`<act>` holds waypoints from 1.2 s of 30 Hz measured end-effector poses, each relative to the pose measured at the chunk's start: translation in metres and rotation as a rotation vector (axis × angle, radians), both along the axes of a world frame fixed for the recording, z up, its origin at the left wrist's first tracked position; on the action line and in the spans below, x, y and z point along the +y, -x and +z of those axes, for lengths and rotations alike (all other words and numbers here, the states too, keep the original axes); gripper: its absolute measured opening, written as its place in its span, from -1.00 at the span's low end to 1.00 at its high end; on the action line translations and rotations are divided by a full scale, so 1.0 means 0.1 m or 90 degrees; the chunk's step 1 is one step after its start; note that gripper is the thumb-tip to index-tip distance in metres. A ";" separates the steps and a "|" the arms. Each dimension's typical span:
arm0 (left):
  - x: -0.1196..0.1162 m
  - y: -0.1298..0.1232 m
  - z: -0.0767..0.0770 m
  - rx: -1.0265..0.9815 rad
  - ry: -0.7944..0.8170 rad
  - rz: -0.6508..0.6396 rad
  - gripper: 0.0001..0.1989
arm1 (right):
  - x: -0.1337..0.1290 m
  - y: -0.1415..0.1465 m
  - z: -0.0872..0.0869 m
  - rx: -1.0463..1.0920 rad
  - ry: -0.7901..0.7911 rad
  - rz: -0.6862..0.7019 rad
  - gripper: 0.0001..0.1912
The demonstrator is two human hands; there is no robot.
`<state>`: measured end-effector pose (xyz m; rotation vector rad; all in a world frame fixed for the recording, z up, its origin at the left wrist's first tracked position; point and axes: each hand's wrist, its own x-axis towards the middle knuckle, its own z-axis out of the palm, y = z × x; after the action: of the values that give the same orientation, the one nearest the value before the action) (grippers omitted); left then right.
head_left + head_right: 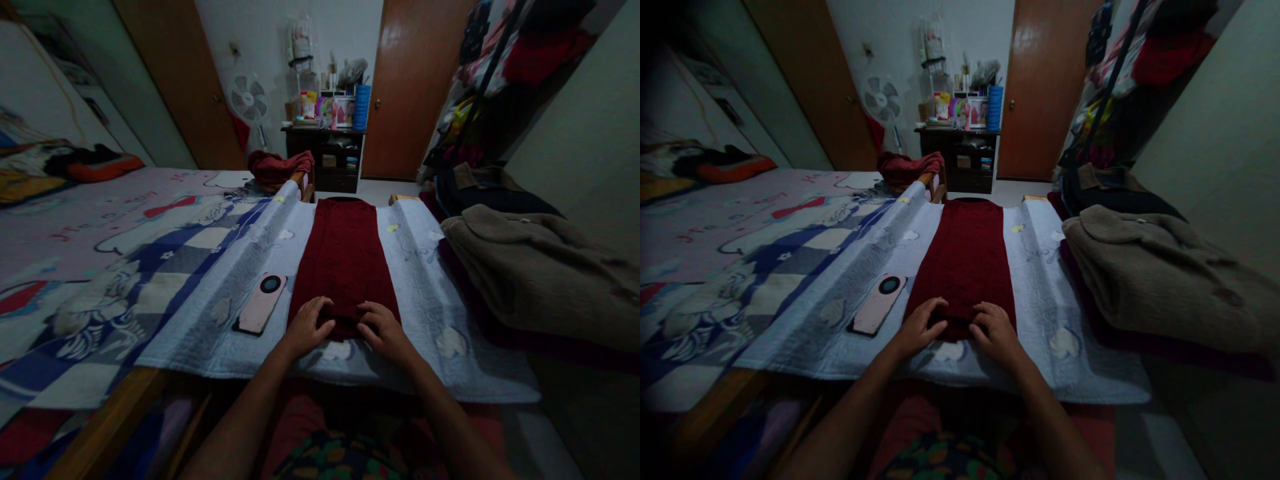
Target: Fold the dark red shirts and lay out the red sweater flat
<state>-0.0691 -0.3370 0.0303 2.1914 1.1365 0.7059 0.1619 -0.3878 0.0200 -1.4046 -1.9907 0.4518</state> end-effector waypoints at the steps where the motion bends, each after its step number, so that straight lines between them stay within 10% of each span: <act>1: 0.01 -0.01 0.01 -0.003 -0.006 0.008 -0.68 | 0.03 0.01 0.03 0.017 -0.001 -0.007 -0.84; 25: 0.34 -0.21 0.10 0.131 -0.128 0.018 -0.81 | 0.18 0.19 -0.25 -0.104 -0.006 -0.015 -0.62; 36: 0.45 -0.14 -0.08 0.105 -0.048 0.177 -0.64 | 0.17 0.19 -0.20 -0.095 0.013 -0.019 -0.62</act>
<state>-0.0547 -0.2919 0.0220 2.2100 1.5446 0.7013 0.1425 -0.3713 0.0000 -1.5174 -2.0858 0.3637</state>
